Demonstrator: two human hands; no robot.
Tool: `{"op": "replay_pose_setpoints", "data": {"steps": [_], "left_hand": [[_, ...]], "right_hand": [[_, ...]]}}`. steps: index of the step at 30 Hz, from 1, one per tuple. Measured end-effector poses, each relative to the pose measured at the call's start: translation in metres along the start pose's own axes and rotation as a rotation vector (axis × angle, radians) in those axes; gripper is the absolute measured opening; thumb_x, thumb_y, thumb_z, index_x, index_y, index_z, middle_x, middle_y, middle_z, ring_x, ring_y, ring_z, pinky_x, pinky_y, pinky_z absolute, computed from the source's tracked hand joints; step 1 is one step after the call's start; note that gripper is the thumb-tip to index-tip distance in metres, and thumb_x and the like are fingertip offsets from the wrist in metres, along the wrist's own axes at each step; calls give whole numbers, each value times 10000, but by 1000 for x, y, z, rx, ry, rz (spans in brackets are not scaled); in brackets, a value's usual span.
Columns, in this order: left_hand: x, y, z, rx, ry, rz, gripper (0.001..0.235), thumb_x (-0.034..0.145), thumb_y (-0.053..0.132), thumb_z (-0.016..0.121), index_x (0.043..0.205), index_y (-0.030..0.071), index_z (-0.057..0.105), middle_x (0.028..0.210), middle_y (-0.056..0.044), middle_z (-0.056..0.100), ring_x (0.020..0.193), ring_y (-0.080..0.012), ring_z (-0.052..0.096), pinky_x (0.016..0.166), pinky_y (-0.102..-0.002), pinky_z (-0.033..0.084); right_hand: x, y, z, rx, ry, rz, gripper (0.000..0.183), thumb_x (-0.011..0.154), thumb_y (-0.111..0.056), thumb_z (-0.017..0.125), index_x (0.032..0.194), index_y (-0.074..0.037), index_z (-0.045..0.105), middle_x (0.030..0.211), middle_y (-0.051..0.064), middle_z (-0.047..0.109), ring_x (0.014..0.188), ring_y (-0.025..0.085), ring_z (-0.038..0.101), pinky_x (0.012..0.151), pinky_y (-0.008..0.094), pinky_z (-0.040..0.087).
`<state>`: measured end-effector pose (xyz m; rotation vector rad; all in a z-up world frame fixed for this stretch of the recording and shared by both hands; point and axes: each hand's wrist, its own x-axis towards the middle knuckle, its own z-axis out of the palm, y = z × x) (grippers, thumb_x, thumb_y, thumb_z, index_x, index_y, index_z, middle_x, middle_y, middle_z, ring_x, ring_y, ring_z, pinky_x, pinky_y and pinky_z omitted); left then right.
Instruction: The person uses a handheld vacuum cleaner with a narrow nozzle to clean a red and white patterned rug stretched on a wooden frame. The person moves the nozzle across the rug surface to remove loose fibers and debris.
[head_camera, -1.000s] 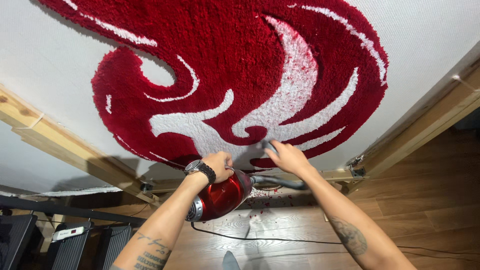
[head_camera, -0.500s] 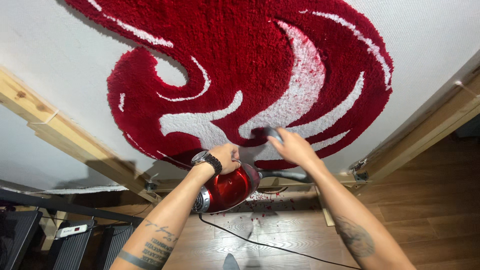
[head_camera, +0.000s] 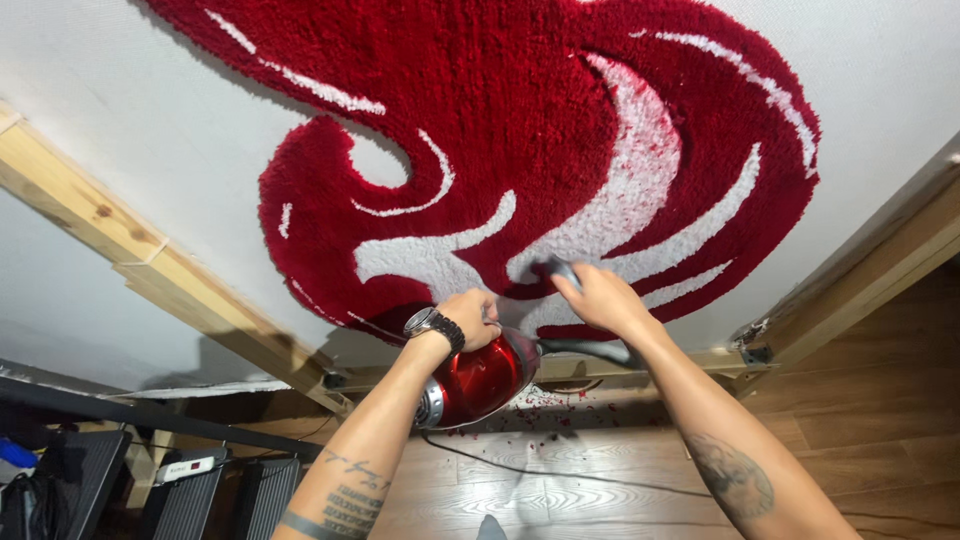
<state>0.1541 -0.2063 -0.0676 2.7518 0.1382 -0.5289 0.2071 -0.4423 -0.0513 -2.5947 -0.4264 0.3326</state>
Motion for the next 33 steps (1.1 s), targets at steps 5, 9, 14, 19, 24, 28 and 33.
{"op": "replay_pose_setpoints", "data": {"steps": [5,9,14,19,24,28,33], "left_hand": [[-12,1,-8,-47,12,11,265,866,409,724,1088,265,715,1216,-52,758,1273,-281,666,1057,-412,535],[-28,3,-21,-55,18,9,258,874,430,713,1087,285,707,1180,-62,763,1262,-282,671,1048,-404,536],[-10,2,-26,-58,20,42,259,857,408,729,1080,276,716,1176,-61,766,1257,-275,675,1051,-403,537],[-13,5,-22,-72,32,66,260,854,384,737,1071,240,734,1173,-70,762,1244,-286,682,1032,-413,545],[-19,10,-30,-90,34,64,248,867,383,725,1076,249,727,1195,-74,759,1250,-287,678,1028,-406,549],[-17,10,-30,-82,22,53,263,870,397,726,1098,265,721,1193,-70,759,1240,-284,684,1025,-405,546],[-11,13,-23,-83,21,67,238,852,378,748,1061,264,735,1184,-56,759,1229,-265,689,1002,-385,557]], "right_hand": [[24,-20,-3,-73,120,-45,612,1034,-555,467,1382,-80,631,1129,300,741,1158,470,694,985,609,537],[10,30,-11,-43,161,95,591,1023,-528,477,1298,-43,673,1089,331,743,1147,503,691,968,629,525],[-13,23,-6,-16,78,116,573,1018,-489,460,1343,-63,661,1129,319,746,1171,514,681,984,621,521],[-3,-28,-23,-17,177,6,575,1036,-518,444,1310,-53,642,1120,336,723,1160,524,671,990,631,518],[-13,2,-45,19,256,100,565,1038,-494,458,1304,-32,644,1124,351,724,1171,518,672,996,640,507],[-17,43,-35,3,238,228,602,1026,-502,438,1335,-33,653,1108,337,741,1151,518,686,969,636,520],[-46,-24,-62,81,217,73,584,1063,-471,419,1205,29,683,1093,385,712,1146,571,661,968,643,508]]}}
